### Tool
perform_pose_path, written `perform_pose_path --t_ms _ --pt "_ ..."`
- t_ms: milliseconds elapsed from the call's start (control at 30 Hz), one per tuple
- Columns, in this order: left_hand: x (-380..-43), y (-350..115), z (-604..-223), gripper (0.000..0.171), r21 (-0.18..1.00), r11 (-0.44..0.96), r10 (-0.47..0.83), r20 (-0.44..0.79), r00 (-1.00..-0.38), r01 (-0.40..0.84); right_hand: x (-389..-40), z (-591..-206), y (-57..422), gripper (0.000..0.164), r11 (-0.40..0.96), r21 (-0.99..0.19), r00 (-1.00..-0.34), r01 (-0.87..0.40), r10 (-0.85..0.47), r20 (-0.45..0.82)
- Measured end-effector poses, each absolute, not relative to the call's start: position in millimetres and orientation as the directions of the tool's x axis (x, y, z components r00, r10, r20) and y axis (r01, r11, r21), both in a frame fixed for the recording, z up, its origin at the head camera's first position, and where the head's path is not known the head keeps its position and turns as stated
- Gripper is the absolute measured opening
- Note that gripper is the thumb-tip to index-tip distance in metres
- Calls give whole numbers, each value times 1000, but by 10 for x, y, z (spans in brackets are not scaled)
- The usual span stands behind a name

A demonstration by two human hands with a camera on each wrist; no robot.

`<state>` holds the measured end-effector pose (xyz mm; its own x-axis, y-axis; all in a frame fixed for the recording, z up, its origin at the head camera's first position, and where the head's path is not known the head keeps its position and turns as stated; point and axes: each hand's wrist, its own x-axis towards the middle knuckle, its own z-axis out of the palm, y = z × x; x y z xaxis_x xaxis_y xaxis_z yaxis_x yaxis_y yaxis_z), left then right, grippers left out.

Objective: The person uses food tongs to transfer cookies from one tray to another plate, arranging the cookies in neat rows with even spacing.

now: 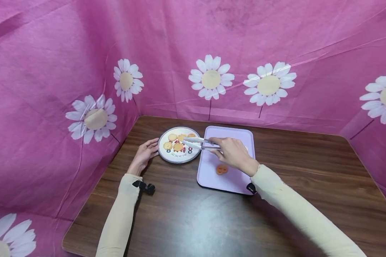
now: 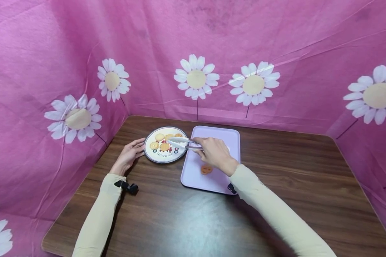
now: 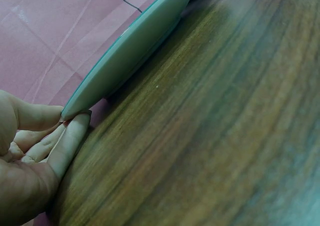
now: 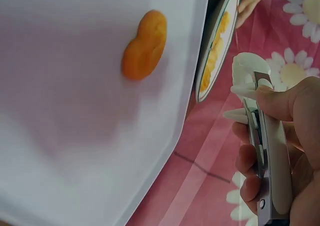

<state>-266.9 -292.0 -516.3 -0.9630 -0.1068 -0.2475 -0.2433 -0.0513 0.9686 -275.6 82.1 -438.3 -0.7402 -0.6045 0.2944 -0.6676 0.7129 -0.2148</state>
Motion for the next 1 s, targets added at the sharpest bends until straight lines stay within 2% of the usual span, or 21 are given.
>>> perform_pose_path --t_ms 167,633,1000 --pt "-2651 -2922 -5125 53 970 -43 -111 -244 -963 -241 -2711 -4349 1053 36 722 -218 -749 -657 -589 304" --pt "-2653 -2899 -5125 54 966 -53 -99 -256 -962 -252 -2448 -4459 1585 44 761 -227 -793 -608 -571 210" --pt "-2646 -2906 -5130 54 968 -39 -108 -253 -962 -250 -2298 -4462 1810 48 759 -209 -787 -617 -595 162"
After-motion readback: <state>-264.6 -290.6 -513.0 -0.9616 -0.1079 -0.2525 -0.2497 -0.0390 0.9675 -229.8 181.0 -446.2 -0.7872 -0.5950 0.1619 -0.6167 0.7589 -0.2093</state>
